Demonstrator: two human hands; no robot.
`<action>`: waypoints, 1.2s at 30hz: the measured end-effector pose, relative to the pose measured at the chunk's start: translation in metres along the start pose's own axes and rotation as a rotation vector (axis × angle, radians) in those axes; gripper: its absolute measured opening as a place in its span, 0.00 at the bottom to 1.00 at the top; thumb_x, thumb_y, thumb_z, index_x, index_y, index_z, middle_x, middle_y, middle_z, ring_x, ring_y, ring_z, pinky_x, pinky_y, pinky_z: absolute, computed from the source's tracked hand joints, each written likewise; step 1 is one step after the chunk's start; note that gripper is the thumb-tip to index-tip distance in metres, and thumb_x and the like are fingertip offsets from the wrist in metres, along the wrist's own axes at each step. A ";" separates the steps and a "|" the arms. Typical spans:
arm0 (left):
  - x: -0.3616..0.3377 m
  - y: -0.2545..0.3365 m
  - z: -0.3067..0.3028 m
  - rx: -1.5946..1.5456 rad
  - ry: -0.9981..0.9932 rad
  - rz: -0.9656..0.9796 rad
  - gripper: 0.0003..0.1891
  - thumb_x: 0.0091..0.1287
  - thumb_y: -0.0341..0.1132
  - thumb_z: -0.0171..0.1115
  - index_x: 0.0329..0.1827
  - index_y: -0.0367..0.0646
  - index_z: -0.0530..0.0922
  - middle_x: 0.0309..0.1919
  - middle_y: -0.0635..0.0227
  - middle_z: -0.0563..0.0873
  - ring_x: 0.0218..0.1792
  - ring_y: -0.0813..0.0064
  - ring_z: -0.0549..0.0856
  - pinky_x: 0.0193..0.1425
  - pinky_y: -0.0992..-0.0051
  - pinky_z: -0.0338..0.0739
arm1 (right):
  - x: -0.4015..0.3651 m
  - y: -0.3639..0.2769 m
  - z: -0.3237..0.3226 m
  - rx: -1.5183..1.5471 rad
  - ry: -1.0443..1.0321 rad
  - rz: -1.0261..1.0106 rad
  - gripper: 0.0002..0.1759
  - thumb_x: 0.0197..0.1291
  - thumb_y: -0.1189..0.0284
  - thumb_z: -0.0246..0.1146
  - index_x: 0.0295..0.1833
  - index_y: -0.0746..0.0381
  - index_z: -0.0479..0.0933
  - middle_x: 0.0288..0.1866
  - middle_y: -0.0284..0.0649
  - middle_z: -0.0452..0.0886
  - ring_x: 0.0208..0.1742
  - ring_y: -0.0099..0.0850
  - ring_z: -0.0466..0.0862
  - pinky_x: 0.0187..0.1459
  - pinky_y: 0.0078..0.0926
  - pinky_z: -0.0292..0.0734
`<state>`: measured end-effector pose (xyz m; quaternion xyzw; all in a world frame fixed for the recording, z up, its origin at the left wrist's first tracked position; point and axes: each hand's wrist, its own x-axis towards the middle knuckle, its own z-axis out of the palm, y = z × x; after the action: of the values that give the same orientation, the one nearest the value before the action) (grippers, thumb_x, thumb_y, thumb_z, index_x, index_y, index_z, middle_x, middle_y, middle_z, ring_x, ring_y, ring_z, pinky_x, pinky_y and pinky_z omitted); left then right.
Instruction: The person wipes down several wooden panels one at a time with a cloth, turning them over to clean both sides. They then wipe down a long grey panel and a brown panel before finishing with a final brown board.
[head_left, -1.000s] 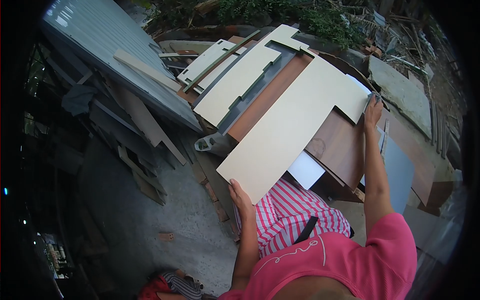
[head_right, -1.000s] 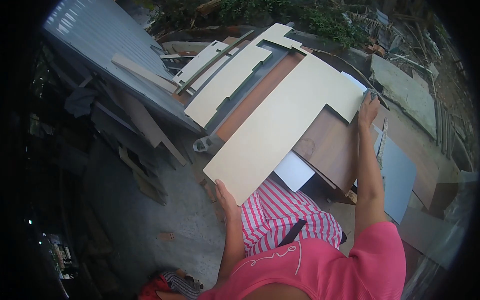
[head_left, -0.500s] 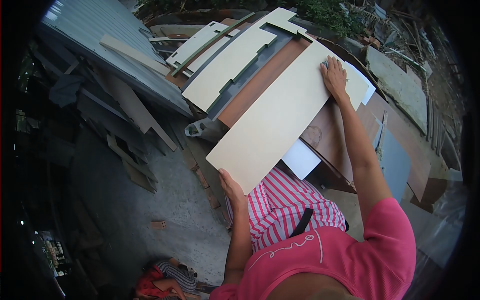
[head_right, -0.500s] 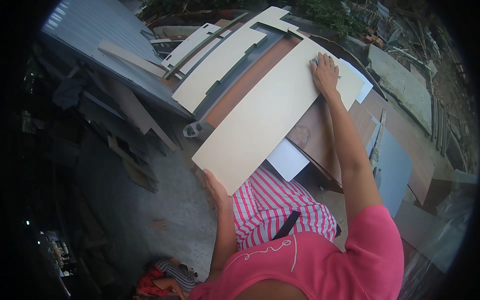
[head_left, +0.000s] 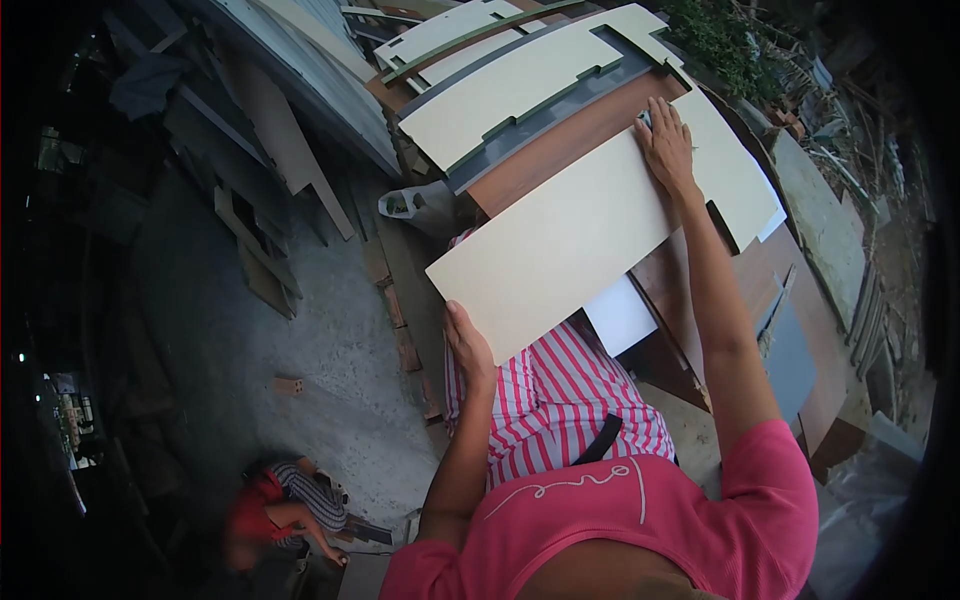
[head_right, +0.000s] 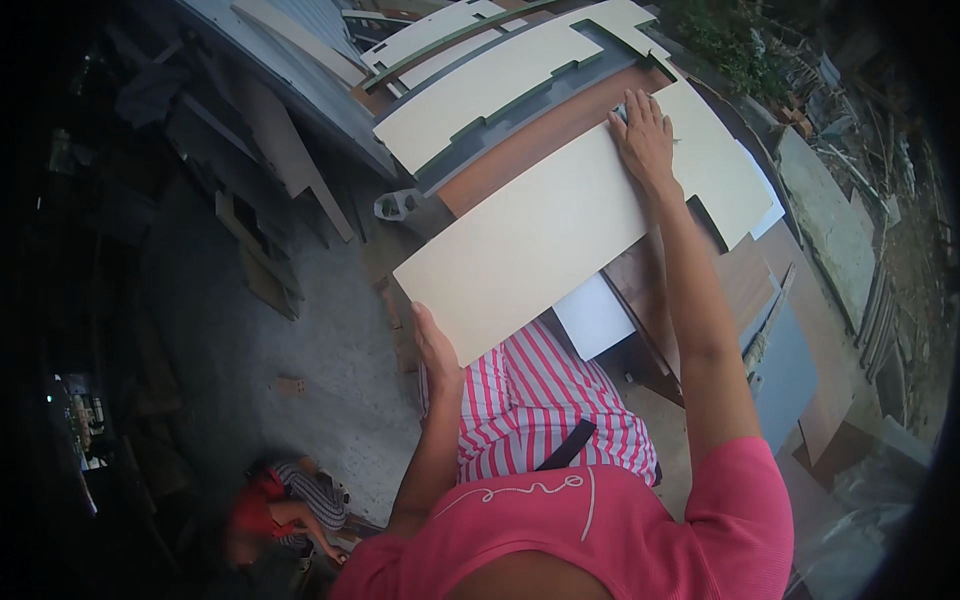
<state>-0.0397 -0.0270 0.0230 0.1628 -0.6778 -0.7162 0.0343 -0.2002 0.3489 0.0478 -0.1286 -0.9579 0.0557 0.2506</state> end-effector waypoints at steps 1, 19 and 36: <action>0.000 -0.001 0.000 0.006 0.019 -0.009 0.37 0.72 0.60 0.34 0.62 0.30 0.66 0.54 0.48 0.74 0.55 0.59 0.75 0.58 0.66 0.69 | -0.014 -0.019 -0.005 -0.004 -0.004 -0.047 0.32 0.68 0.49 0.45 0.71 0.56 0.58 0.72 0.42 0.60 0.73 0.42 0.57 0.69 0.49 0.52; -0.006 0.016 -0.001 -0.517 -0.045 -0.249 0.44 0.67 0.69 0.27 0.71 0.37 0.53 0.67 0.56 0.63 0.67 0.67 0.64 0.71 0.70 0.57 | -0.168 -0.260 -0.076 0.514 -0.282 -0.674 0.29 0.65 0.54 0.51 0.67 0.57 0.65 0.71 0.42 0.61 0.74 0.38 0.55 0.73 0.41 0.47; 0.002 0.004 -0.005 -0.420 -0.133 -0.127 0.47 0.64 0.73 0.29 0.63 0.33 0.63 0.58 0.56 0.72 0.59 0.68 0.73 0.61 0.71 0.70 | -0.054 0.009 -0.127 0.590 0.242 0.210 0.12 0.63 0.75 0.56 0.51 0.60 0.78 0.45 0.43 0.80 0.47 0.39 0.78 0.50 0.32 0.72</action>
<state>-0.0405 -0.0329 0.0261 0.1467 -0.5030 -0.8514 -0.0225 -0.0899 0.3481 0.1311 -0.1541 -0.8453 0.3404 0.3820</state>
